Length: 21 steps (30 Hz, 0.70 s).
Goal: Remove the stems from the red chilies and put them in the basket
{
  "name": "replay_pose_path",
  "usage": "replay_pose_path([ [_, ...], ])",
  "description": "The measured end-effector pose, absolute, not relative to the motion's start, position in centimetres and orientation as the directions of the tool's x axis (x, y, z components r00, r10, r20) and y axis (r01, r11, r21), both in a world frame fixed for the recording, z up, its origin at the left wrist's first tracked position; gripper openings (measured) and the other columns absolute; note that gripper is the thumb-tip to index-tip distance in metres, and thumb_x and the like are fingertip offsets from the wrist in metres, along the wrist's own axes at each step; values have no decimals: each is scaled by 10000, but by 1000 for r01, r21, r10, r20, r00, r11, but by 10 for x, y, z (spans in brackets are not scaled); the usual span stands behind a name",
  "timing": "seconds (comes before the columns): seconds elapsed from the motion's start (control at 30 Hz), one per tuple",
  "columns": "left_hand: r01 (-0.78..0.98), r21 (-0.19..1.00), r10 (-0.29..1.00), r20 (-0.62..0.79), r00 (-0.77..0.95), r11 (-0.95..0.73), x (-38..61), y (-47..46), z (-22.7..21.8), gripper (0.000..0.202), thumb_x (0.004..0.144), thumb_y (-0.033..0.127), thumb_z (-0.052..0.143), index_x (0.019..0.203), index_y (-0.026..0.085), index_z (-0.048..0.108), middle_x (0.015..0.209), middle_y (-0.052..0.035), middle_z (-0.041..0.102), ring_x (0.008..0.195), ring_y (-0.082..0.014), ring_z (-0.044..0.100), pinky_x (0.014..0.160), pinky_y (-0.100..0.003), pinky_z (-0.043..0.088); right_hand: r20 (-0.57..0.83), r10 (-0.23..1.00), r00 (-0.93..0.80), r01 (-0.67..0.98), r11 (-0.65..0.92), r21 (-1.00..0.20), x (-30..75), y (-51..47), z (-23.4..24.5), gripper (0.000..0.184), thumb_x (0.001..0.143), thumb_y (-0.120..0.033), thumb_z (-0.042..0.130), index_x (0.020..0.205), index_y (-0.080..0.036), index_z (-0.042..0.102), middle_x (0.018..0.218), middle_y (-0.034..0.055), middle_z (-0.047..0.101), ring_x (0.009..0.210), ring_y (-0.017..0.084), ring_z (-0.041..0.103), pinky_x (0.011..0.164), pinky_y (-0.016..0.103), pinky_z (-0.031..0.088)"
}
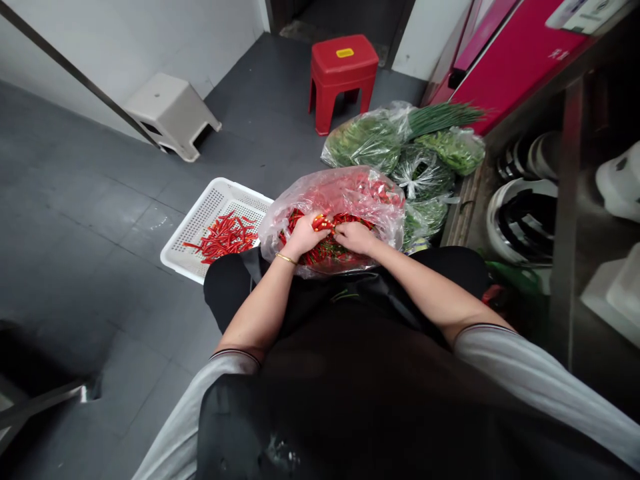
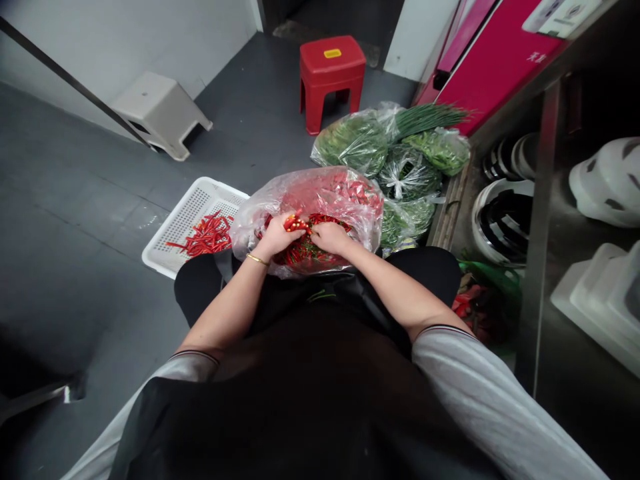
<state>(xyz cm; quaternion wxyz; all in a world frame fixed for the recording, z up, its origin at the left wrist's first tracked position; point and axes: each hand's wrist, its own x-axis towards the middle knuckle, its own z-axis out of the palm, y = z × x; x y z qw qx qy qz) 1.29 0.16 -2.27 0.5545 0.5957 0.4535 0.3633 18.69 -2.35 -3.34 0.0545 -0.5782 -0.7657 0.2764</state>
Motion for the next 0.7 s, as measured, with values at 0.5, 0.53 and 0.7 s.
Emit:
replay_pose_path([
  [0.5,-445,736,859,-419,294,511,-1,8,0,206,623,103,776,715,101,592,615,-8,635,530,-76,595,636,-231,554,-335,940,-66,755,-173,-633,171,-1,-51,333,835,-463,596,677,-170,570,648,48,627,655,153,595,639,239,439],
  [0.53,-443,731,854,-429,294,519,-1,8,0,210,616,84,774,727,100,596,620,-6,637,535,-77,599,629,-229,556,-335,942,-33,791,-181,-585,168,3,-57,295,838,-425,601,695,-167,586,660,47,643,672,153,605,660,236,440],
  [0.7,-385,701,799,-546,250,600,5,2,-7,199,607,35,744,742,84,606,596,-11,639,531,-103,617,598,-260,568,-356,934,20,707,-264,-655,181,5,-56,145,866,-247,512,875,-150,620,541,-20,584,526,134,580,602,232,445],
])
